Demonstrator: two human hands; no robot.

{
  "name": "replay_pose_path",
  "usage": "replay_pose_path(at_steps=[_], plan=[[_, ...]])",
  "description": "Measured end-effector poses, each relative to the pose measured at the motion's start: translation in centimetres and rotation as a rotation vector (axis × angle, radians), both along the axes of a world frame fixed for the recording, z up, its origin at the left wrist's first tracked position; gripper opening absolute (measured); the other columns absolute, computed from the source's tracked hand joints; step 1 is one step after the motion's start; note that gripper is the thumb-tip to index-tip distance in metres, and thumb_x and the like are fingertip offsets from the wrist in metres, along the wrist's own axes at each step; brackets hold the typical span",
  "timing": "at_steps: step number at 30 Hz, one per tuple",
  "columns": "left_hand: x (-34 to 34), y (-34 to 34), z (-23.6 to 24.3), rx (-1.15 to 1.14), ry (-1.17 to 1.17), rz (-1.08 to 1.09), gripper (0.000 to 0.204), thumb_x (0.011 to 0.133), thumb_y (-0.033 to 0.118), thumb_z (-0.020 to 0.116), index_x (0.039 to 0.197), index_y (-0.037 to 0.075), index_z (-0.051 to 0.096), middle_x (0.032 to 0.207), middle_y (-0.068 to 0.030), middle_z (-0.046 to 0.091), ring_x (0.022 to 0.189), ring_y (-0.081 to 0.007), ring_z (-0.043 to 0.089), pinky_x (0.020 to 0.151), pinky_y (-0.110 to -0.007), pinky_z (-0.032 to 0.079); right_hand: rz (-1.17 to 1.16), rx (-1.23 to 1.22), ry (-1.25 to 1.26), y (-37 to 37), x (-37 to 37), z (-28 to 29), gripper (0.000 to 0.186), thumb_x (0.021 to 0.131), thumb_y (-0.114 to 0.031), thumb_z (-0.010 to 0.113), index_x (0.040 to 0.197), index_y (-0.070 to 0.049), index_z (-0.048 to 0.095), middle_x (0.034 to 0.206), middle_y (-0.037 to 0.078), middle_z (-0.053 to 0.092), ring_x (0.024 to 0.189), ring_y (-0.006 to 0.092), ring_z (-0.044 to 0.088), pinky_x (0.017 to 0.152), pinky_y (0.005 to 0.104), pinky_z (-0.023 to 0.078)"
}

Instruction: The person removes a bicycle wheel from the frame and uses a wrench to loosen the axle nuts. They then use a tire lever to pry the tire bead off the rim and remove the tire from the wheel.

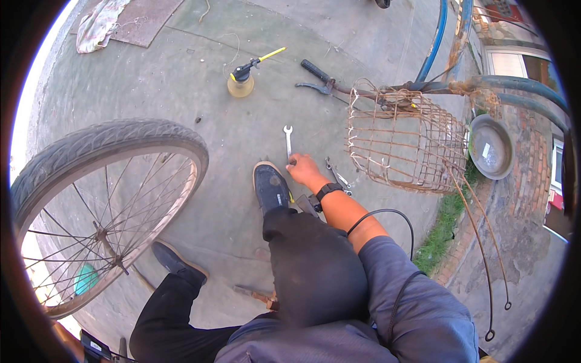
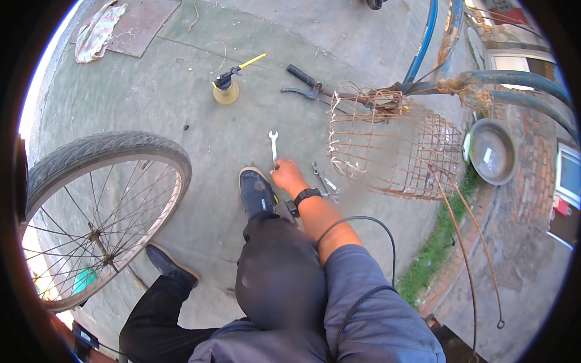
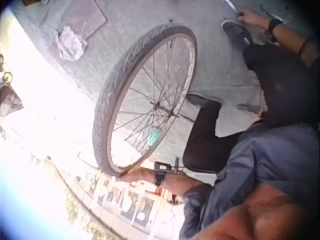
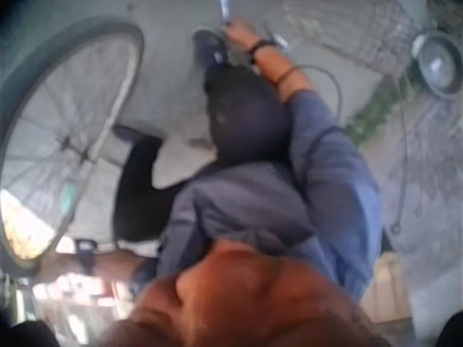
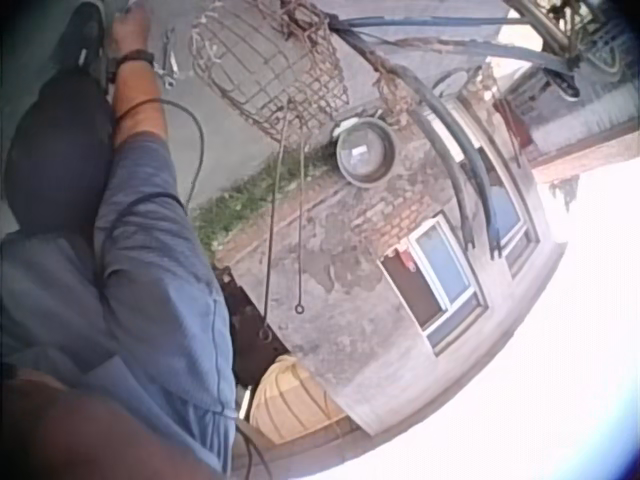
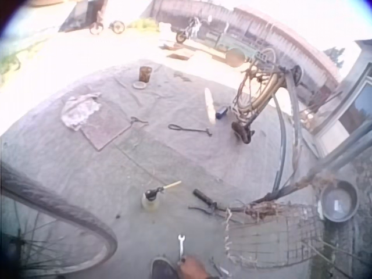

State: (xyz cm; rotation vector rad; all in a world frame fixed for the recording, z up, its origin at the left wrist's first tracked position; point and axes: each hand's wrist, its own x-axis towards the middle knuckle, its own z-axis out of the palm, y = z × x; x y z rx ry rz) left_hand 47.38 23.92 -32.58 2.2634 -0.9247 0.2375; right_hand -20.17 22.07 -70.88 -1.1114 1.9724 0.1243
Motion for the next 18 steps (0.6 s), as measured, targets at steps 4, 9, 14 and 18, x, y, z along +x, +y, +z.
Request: replay_pose_path(at_steps=[4,9,14,18], plan=[[0.1,0.1,-1.0,0.011,0.024,-0.006,0.066,0.11,0.044,0.04,0.131,-0.016,0.057,0.127,-0.0268,0.061,0.115,-0.027,0.06,0.103,-0.038,0.05,-0.054,0.041,-0.085,1.8,-0.9,0.4,0.033,0.095,-0.032,0.07,0.119,-0.009,0.074,0.117,0.02,0.075,0.114,0.0377,0.069,0.099,0.0454,0.054],[0.1,0.3,-3.2,0.047,0.074,-0.012,0.064,0.111,0.043,0.041,0.131,-0.016,0.057,0.126,-0.026,0.061,0.115,-0.0268,0.06,0.103,-0.037,0.05,-0.036,0.096,-0.098,7.1,-1.5,1.1,0.033,0.095,-0.031,0.07,0.116,-0.007,0.074,0.114,0.02,0.075,0.112,0.0405,0.069,0.098,0.0466,0.054],[0.1,0.8,-4.9,0.067,0.123,-0.024,0.063,0.111,0.042,0.041,0.131,-0.015,0.058,0.126,-0.0252,0.061,0.114,-0.0266,0.06,0.103,-0.037,0.05,0.048,0.16,-0.181,14.0,-2.1,2.5,0.034,0.091,-0.032,0.07,0.111,-0.005,0.074,0.11,0.022,0.074,0.108,0.0425,0.068,0.095,0.0487,0.054],[-0.1,0.9,-6.1,0.079,0.154,-0.041,0.061,0.111,0.042,0.041,0.13,-0.014,0.058,0.125,-0.0245,0.062,0.114,-0.0265,0.061,0.103,-0.037,0.05,0.004,0.16,-0.163,19.0,-2.6,2.5,0.031,0.09,-0.031,0.07,0.107,-0.005,0.075,0.11,0.022,0.074,0.107,0.0427,0.068,0.094,0.0488,0.055]])
